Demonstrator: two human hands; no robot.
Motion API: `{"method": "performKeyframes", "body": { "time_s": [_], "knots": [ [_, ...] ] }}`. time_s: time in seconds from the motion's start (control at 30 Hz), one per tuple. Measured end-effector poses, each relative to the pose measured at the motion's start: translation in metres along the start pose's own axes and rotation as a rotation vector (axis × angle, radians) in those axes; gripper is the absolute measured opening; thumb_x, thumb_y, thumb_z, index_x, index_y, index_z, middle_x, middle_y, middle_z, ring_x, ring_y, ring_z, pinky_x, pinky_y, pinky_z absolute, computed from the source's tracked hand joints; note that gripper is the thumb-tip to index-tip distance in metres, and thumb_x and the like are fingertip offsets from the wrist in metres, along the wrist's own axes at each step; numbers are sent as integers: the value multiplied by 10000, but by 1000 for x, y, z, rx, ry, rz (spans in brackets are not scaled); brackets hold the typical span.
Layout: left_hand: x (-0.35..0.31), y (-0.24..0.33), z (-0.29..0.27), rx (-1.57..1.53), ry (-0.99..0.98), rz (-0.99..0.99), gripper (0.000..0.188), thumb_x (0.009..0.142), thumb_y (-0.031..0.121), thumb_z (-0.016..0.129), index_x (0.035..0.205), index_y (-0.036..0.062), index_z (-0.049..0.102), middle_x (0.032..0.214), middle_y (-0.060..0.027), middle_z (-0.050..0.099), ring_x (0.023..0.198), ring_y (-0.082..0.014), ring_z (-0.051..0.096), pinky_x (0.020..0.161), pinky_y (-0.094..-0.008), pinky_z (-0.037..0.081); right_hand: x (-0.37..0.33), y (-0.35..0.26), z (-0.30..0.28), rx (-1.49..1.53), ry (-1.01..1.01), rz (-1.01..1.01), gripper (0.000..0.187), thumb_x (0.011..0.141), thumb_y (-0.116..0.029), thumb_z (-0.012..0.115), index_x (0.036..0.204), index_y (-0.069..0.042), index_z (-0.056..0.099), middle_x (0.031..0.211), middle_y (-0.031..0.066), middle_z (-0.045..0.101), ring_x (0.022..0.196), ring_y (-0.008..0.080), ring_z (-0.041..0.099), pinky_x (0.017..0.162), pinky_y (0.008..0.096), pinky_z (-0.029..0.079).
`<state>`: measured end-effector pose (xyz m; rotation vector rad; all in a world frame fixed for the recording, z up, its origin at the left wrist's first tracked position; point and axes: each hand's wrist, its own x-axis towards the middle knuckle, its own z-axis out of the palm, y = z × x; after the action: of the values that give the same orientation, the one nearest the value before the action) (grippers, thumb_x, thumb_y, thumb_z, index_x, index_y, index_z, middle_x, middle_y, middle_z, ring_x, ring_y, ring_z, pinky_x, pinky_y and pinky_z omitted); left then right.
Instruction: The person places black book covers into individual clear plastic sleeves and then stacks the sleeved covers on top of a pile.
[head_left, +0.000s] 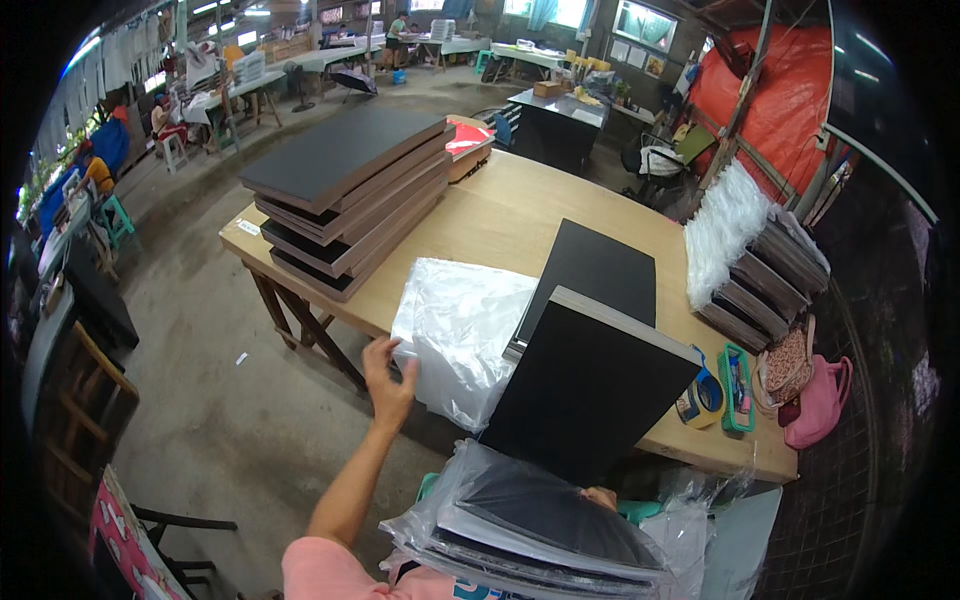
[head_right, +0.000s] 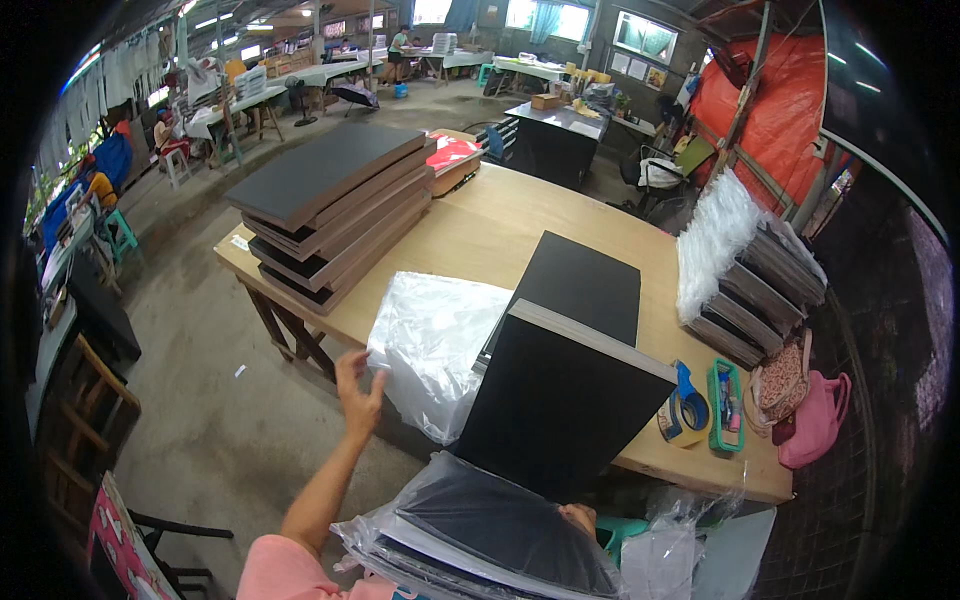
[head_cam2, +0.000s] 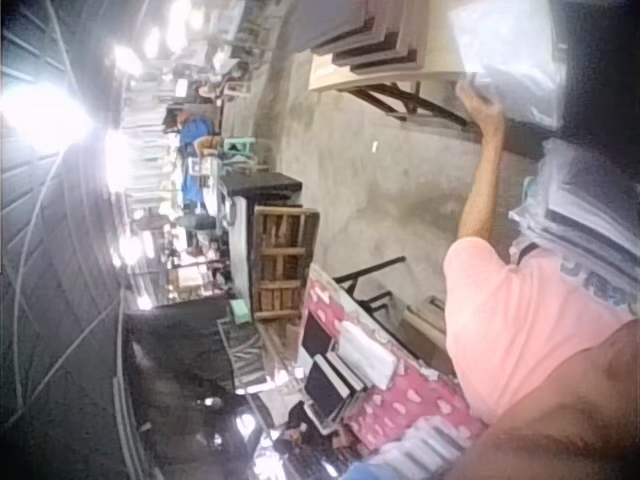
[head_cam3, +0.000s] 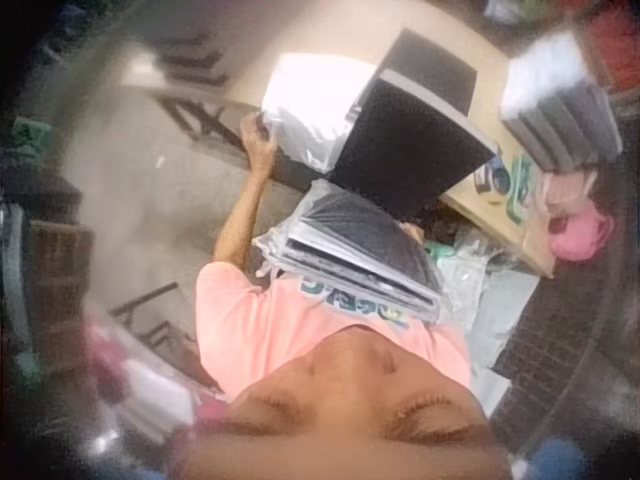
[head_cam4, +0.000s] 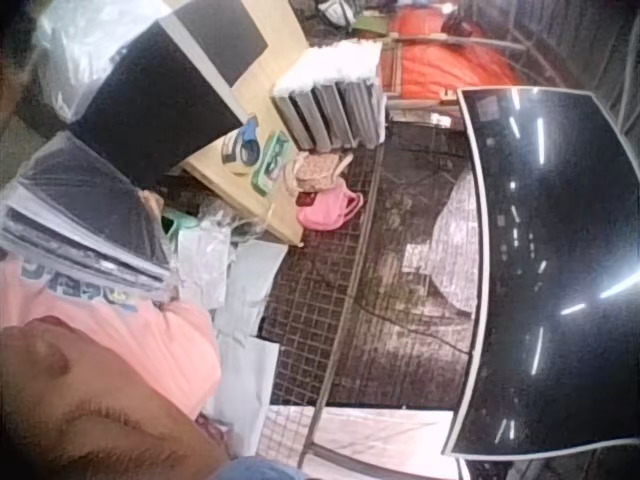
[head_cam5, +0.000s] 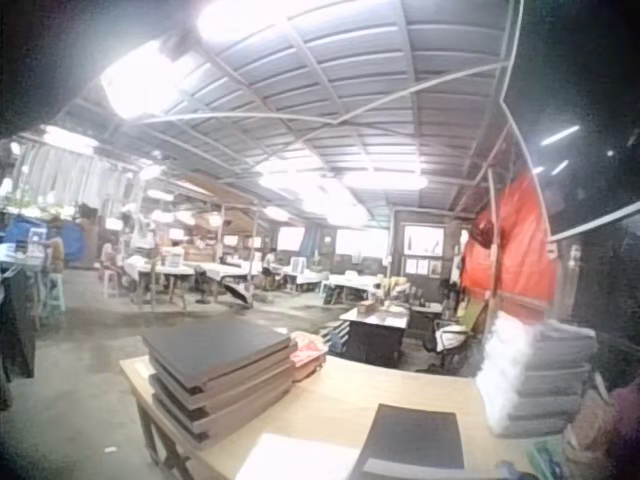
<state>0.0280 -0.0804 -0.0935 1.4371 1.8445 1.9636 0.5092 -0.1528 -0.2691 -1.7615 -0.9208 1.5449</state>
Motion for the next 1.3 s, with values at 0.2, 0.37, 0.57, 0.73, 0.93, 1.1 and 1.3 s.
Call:
{"method": "performKeyframes", "body": {
  "time_s": [0.2, 0.37, 0.57, 0.73, 0.93, 1.1, 1.3],
  "knots": [
    [101, 41, 16, 425, -678, 674, 313, 687, 73, 732, 975, 95, 612, 1098, -159, 551, 1031, -284, 545, 896, -374, 431, -60, -181, -1, -946, -466, -370, 293, 717, -253, 777, 885, -29, 690, 799, 64, 683, 678, 124, 625, 630, 275, 494],
    [147, 25, 63, -152, -775, 25, 192, 721, 28, 711, 768, -7, 528, 901, -123, 668, 919, -180, 633, 791, -331, 500, -137, -385, 109, -500, -479, -994, 204, 781, -155, 726, 890, -9, 634, 827, 57, 641, 692, 96, 596, 611, 252, 481],
    [153, 48, 97, -369, -465, -68, 199, 769, 5, 704, 825, 7, 514, 772, -121, 666, 747, -127, 655, 619, -222, 504, 4, -502, 239, -1079, -415, -1281, 629, 585, -235, 823, 1128, -59, 562, 1186, 140, 569, 1135, 326, 478, 974, 407, 382],
    [157, 34, 93, -382, -371, -171, 227, 753, -14, 720, 859, 0, 520, 744, -102, 655, 706, -111, 642, 607, -213, 510, 47, -496, 300, -1285, -336, -1103, 245, 640, -155, 760, 841, -44, 677, 820, 140, 670, 812, 289, 648, 733, 373, 503],
    [162, 8, 86, -368, -419, -199, 370, 748, 16, 728, 1087, -16, 585, 723, -78, 665, 708, -109, 648, 629, -218, 519, 71, -518, 275, -1080, -158, -1228, 178, 677, -158, 733, 797, -49, 660, 806, 154, 667, 830, 307, 652, 744, 377, 514],
    [164, 22, 100, -765, -353, -155, 511, 785, 1, 690, 1259, -15, 500, 782, -41, 649, 738, -100, 631, 616, -204, 492, 62, -492, 301, -1218, -423, -1351, 379, 638, -175, 779, 922, 32, 639, 868, 224, 652, 860, 365, 634, 775, 394, 500],
    [158, 25, 98, -399, -317, -183, 561, 749, -8, 718, 1267, 12, 504, 705, -59, 635, 620, -91, 603, 569, -235, 495, 62, -501, 296, -1045, -246, -1282, 131, 660, -89, 727, 762, -18, 686, 748, 193, 654, 714, 330, 654, 673, 386, 513]
  ]
}}
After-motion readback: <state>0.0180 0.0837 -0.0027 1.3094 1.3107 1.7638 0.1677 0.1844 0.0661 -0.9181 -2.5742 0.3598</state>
